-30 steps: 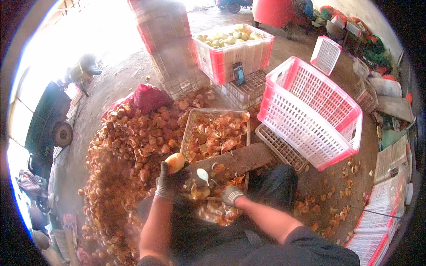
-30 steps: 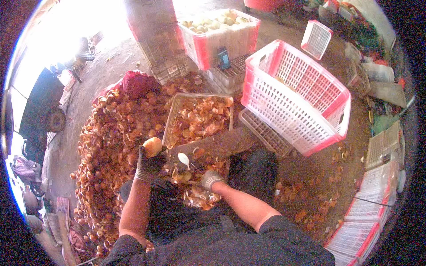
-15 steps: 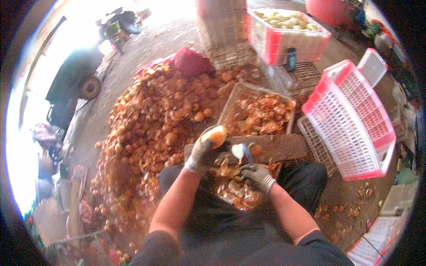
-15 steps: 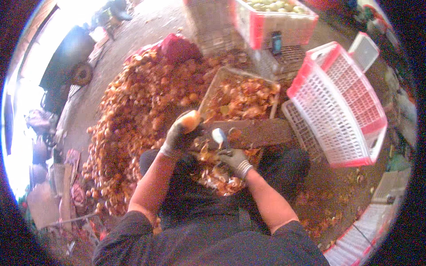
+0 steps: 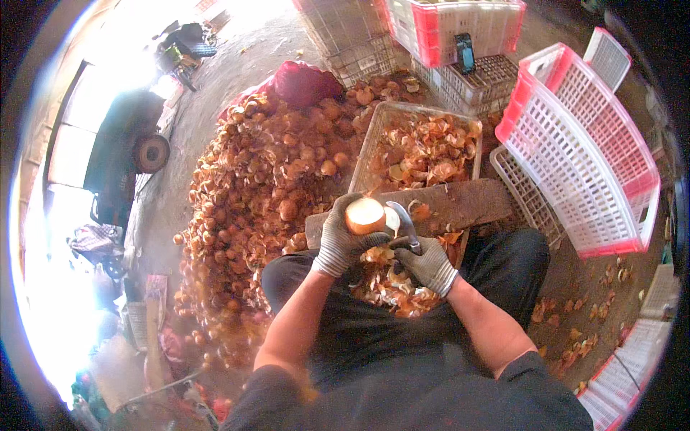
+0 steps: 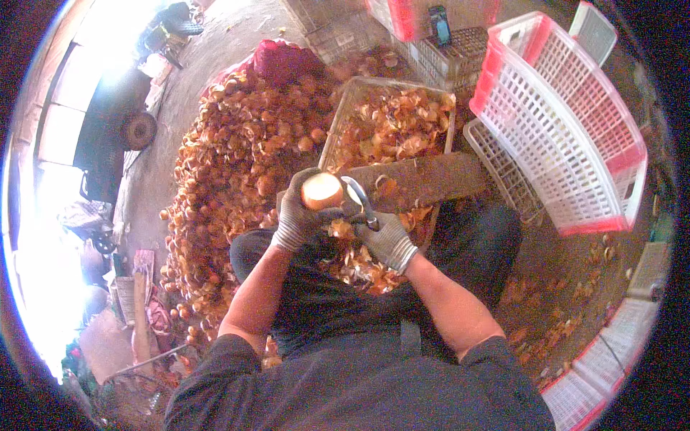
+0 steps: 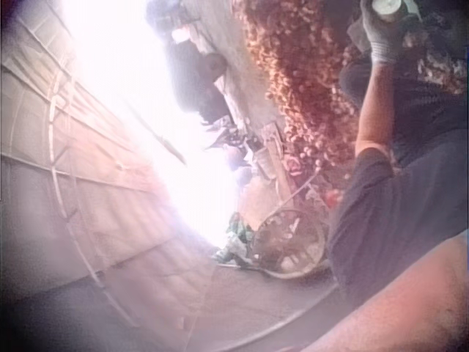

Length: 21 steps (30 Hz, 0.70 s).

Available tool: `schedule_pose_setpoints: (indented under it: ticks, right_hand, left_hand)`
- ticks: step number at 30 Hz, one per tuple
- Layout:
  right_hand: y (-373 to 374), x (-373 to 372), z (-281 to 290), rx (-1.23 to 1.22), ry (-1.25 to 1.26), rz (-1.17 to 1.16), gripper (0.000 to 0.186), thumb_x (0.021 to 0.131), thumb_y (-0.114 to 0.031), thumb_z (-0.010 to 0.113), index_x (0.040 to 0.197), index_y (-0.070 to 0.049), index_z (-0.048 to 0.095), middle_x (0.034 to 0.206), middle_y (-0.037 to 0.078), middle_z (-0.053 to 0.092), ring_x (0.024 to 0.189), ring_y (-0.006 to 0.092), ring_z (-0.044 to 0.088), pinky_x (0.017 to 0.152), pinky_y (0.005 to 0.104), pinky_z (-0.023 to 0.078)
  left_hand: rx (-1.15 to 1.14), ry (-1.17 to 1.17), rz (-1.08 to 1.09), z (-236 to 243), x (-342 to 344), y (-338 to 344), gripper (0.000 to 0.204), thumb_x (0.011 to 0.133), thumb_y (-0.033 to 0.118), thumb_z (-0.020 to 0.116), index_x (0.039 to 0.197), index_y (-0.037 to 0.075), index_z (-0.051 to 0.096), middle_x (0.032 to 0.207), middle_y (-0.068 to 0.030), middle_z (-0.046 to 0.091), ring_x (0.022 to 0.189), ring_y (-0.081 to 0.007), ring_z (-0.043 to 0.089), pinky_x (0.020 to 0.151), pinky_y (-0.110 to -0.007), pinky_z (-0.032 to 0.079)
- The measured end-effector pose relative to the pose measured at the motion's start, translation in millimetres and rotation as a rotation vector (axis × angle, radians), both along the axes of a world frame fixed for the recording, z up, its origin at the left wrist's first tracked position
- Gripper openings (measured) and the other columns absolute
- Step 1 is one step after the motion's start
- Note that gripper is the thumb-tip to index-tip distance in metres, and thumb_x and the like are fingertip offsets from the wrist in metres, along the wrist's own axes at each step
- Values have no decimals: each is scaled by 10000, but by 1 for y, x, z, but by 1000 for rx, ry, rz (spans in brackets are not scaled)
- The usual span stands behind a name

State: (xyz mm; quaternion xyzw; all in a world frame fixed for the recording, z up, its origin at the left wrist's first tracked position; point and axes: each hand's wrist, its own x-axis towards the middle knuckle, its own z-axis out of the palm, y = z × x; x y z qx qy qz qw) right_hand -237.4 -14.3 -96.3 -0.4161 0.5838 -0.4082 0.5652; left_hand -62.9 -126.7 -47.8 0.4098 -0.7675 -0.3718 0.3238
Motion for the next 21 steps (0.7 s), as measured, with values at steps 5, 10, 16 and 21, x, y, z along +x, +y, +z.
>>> schedule_pose_setpoints:
  ticks: [5,10,16,21]
  right_hand:
    - [-1,7,8,-236,50,-11,186,899,-160,608,1009,-26,675,712,54,646,610,115,550,564,313,455]
    - [3,5,14,-94,-21,33,149,882,-126,612,970,-20,671,732,61,649,656,122,569,603,325,474]
    - [-7,27,-21,-201,-305,-163,126,852,-76,611,959,-47,672,798,72,677,702,173,617,635,337,498]
    - [-23,12,31,-395,353,-17,177,849,-129,609,1006,-64,656,858,192,668,788,333,656,686,407,518]
  left_hand:
    - [-38,-39,-21,-4,-9,12,858,555,363,925,1219,23,500,1118,-141,630,1033,-232,618,912,-366,505]
    - [-57,-126,-11,12,-20,20,803,575,291,926,1215,40,510,1099,-139,640,1011,-238,632,896,-364,515]
    - [-201,111,-12,49,-44,20,719,590,181,903,1195,37,542,1082,-104,649,987,-233,632,879,-350,514]
    - [279,493,133,14,-46,8,679,726,326,833,1215,-16,510,1075,-101,613,973,-208,613,884,-342,514]
